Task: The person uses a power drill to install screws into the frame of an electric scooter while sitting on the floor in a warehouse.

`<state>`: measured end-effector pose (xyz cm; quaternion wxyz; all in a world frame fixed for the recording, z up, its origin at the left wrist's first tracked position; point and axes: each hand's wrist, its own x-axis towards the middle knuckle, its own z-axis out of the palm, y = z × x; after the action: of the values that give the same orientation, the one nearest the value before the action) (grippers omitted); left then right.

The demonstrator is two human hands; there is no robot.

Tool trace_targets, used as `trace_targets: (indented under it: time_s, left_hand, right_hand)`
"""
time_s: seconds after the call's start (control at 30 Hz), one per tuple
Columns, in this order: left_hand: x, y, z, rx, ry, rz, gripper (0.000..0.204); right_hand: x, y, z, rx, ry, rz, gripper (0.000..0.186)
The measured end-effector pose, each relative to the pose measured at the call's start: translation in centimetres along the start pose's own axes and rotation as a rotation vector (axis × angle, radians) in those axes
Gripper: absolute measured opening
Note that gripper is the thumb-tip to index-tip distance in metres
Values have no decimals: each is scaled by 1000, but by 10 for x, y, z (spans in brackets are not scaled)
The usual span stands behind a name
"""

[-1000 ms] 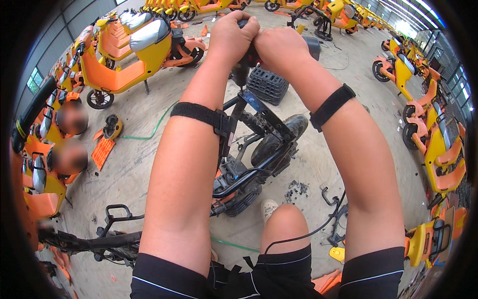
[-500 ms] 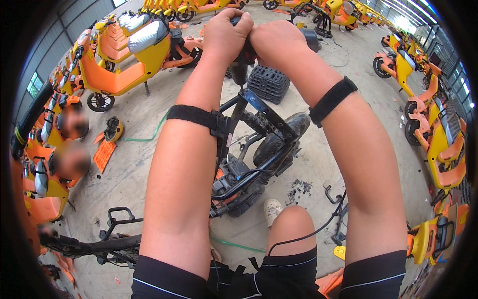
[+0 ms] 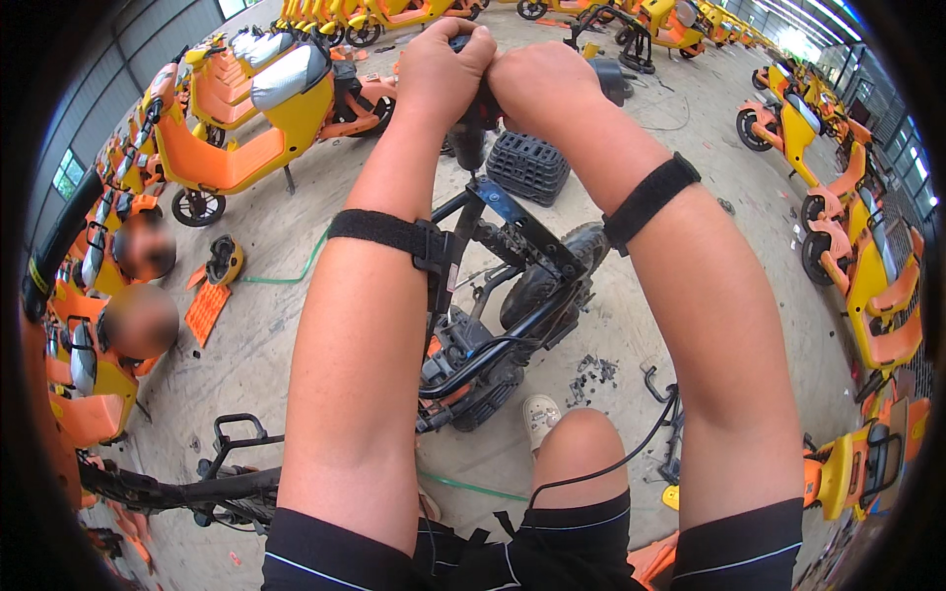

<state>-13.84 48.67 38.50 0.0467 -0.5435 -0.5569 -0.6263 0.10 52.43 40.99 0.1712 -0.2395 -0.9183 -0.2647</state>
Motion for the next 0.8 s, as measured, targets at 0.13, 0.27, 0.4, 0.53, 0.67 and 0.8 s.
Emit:
trace_targets:
  time_s: [0.13,0.27,0.4,0.53,0.67,0.8]
  left_hand:
    - [-2,1,0,23,7,-3,30]
    - [-3,0,-4,42,16,-22,30]
    - [-2,1,-2,26,17,-27,30]
    - [-4,0,-1,45,26,-30,31]
    - [-3,-1,0,66,43,-7,31]
    - [-4,3,2,61,29,-25,31]
  right_hand:
    - [-1,-2,-4,-21,-113,9,19]
    - [0,-6,-4,7,-59,14,20]
    - [2,-3,6,14,28,16,31]
    - [2,-4,8,9,24,13,32]
    - [0,-4,7,5,34,17,31]
    - [1,-3,10,-7,11,30,31]
